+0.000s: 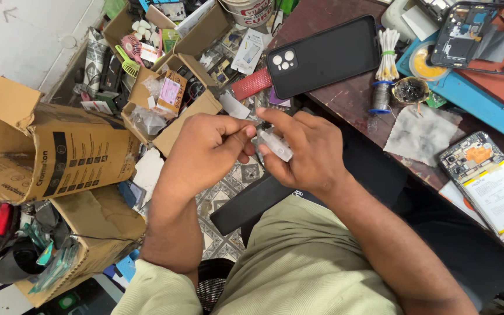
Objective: The person pries open the back cover of a smartphone, removes the battery from the phone body, and works on small internal components with a pry tool and tweezers. They then handle a small bottle and apply material to a component at the workbench.
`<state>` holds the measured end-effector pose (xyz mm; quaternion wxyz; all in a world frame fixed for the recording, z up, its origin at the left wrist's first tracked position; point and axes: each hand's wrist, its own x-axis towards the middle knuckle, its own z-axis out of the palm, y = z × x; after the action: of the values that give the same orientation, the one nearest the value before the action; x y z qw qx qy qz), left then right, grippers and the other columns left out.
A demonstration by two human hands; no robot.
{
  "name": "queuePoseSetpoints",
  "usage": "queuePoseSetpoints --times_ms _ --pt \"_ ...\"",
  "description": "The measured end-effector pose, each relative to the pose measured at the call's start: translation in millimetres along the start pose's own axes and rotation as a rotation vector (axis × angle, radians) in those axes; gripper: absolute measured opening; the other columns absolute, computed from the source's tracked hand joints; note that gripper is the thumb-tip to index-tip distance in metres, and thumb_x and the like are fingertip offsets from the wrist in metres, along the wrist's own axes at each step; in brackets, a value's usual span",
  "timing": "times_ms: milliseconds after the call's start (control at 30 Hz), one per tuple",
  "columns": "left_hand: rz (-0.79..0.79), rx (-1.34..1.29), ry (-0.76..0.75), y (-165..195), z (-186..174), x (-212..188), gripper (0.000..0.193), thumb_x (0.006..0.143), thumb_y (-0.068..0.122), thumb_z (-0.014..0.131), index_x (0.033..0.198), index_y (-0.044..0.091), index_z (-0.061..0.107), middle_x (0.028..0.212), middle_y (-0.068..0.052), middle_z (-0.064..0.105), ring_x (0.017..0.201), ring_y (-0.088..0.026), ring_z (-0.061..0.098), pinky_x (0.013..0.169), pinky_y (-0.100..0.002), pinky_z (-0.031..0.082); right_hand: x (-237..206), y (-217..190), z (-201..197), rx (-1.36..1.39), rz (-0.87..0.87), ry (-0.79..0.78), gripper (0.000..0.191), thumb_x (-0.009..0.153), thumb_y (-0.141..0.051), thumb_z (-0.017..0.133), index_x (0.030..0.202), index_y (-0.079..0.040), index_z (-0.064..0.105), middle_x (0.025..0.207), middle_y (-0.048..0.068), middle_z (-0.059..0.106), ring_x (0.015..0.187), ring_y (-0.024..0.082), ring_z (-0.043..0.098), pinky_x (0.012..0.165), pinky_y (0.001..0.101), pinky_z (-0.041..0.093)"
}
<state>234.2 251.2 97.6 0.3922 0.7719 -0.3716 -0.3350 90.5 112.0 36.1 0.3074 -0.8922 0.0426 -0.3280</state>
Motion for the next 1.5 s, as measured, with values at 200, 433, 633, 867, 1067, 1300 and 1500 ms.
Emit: queuePoseSetpoints --times_ms 200,433,633,867,1067,1300,1500 --pt "-0.064 -0.033 -0.011 -0.2 -0.7 -1.4 0.021 0.095 0.010 0.066 0.084 -0.005 0.075 0.068 -0.008 0.074 0.059 -0.012 0.073 0.055 -0.028 0.056 -0.4 -1.1 2.6 -0.048 -0.018 0.041 0.051 0.089 -0.024 0.078 0.135 -0.008 0.061 0.085 0.002 0.065 0.076 0.022 0.064 0.067 0.0365 0.051" --pt "-0.050 -0.066 -0.025 0.8 -0.5 -1.8 0.019 0.094 0.009 0.065 0.085 -0.005 0.075 0.067 -0.008 0.074 0.059 -0.011 0.072 0.055 -0.027 0.056 0.3 -0.1 0.5 -0.048 -0.062 0.057 0.053 0.089 -0.026 0.077 0.136 -0.008 0.061 0.099 0.006 0.068 0.088 0.025 0.067 0.075 0.0363 0.052" --pt "-0.053 -0.053 -0.027 0.6 1.1 -0.6 0.020 0.095 0.010 0.066 0.085 -0.004 0.075 0.066 -0.008 0.074 0.058 -0.010 0.071 0.054 -0.026 0.056 -0.7 -1.0 1.2 -0.099 -0.050 0.068 0.045 0.088 -0.026 0.079 0.128 -0.011 0.066 0.094 0.002 0.068 0.081 0.022 0.065 0.070 0.0363 0.050" --pt "-0.032 -0.083 -0.018 -0.8 5.7 1.5 0.018 0.093 0.010 0.064 0.088 -0.002 0.076 0.065 -0.007 0.073 0.058 -0.010 0.071 0.055 -0.027 0.057 -4.5 -0.6 0.8 -0.090 0.028 0.062 0.043 0.086 -0.023 0.078 0.126 -0.013 0.066 0.089 0.003 0.068 0.076 0.023 0.065 0.068 0.0371 0.050" --pt "0.034 0.088 0.019 0.6 0.2 1.8 0.024 0.094 0.018 0.067 0.078 0.001 0.074 0.060 -0.007 0.070 0.051 -0.015 0.067 0.052 -0.032 0.051 -3.5 -3.3 6.3 -0.079 0.013 0.041 0.048 0.091 -0.018 0.075 0.137 -0.011 0.063 0.090 0.003 0.066 0.080 0.026 0.065 0.073 0.0397 0.051" --pt "0.046 0.020 0.057 4.4 -0.6 0.0 0.027 0.092 0.020 0.067 0.073 0.003 0.073 0.057 -0.007 0.070 0.049 -0.014 0.068 0.049 -0.033 0.051 -4.3 -4.1 6.4 -0.148 0.014 0.028 0.052 0.090 -0.019 0.074 0.139 -0.008 0.061 0.083 0.001 0.064 0.077 0.024 0.063 0.070 0.0385 0.050" --pt "0.108 0.051 0.064 3.7 -3.5 -0.3 0.030 0.092 0.020 0.069 0.068 0.002 0.069 0.055 -0.007 0.067 0.046 -0.014 0.065 0.048 -0.033 0.049 -1.3 -7.3 8.8 -0.177 -0.015 0.048 0.053 0.092 -0.020 0.073 0.141 -0.006 0.060 0.084 0.000 0.064 0.078 0.023 0.063 0.071 0.0384 0.050"
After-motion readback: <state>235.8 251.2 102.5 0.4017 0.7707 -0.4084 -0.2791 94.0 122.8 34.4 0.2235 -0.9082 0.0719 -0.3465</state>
